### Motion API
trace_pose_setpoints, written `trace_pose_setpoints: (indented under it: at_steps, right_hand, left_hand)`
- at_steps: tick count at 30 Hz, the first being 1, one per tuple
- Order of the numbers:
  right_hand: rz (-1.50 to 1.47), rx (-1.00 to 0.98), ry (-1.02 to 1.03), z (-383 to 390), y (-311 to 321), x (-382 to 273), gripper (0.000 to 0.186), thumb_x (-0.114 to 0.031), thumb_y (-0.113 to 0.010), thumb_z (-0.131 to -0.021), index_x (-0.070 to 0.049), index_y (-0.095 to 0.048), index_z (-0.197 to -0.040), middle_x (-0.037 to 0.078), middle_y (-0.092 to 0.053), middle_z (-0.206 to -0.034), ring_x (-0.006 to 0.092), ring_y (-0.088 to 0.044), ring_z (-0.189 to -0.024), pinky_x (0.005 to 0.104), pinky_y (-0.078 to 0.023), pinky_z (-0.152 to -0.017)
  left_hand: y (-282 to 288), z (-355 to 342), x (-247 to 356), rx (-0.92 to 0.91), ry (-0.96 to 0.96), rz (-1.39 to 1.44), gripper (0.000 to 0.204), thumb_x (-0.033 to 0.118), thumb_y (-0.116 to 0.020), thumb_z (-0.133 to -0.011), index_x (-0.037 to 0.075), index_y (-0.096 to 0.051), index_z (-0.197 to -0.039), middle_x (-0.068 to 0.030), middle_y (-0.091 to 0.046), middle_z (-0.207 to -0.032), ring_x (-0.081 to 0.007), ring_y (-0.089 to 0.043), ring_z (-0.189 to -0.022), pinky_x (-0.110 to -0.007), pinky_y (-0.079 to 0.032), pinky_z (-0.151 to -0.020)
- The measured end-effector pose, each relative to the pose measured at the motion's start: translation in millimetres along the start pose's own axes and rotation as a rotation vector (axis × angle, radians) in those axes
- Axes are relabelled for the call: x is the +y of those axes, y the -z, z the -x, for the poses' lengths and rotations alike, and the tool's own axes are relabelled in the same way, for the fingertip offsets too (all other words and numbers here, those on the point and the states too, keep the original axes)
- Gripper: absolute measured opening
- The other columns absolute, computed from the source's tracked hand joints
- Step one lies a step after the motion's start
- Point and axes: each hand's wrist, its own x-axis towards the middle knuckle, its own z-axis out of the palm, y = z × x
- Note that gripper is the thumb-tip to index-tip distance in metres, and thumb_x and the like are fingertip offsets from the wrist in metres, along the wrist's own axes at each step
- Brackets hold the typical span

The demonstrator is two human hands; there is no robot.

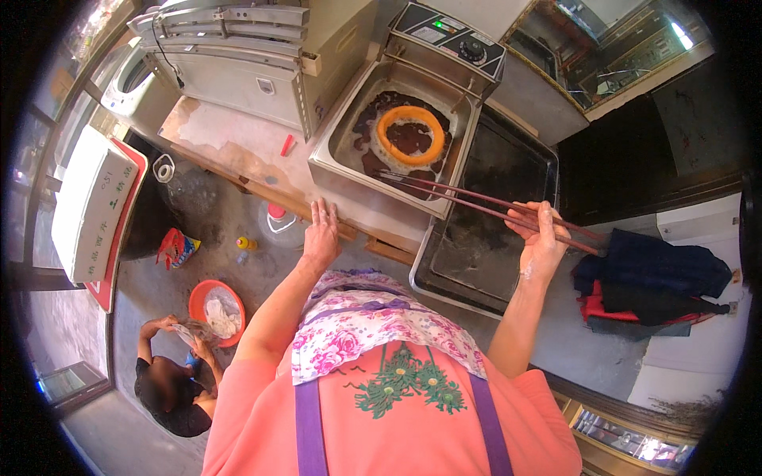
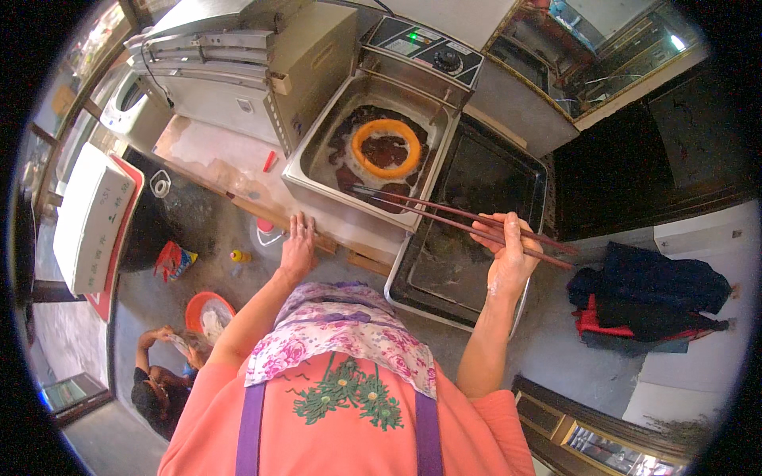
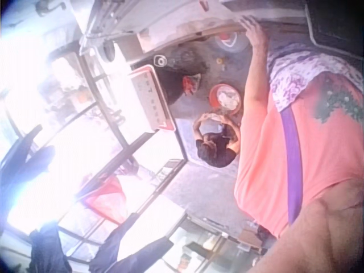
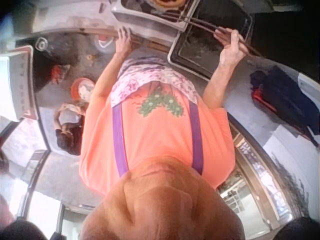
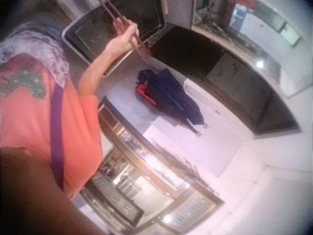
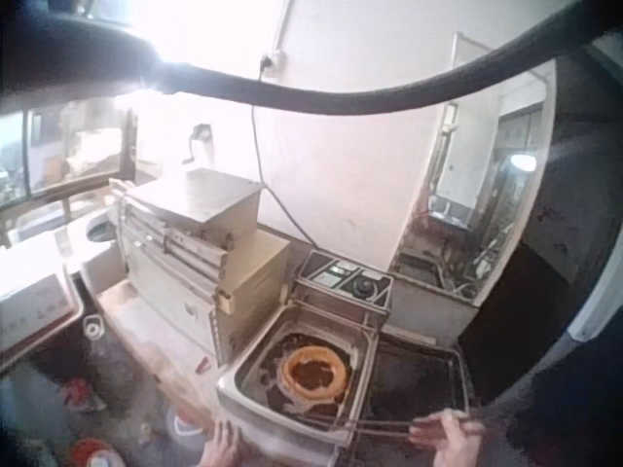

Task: The person uses chopsticks to turn and monitor a ring-shaped food item frying in a deep fryer. They briefly walk to a table, pick up a thermos, and return to continue frying. Another person is seen washing items in a basin nearby.

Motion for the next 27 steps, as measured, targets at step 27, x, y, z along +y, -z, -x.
trace_pose_setpoints:
  at_steps: [27]
  right_hand:
    - [-0.574, 0.533, -0.247, -0.7, 77.1, 98.4, 0.028, -0.024, -0.06, -0.09, 0.004, -0.056, -0.093, 0.018, -0.063, -0.089, 0.0271, -0.065, -0.085, 0.0374, -0.059, -0.073]
  left_hand:
    - [0.6, -0.3, -0.4, -0.05, -0.017, -0.066, 0.093, 0.011, -0.072, -0.059, -0.005, -0.026, -0.138, -0.0316, -0.02, -0.143, -0.0443, -0.022, -0.134, -0.041, -0.044, -0.097]
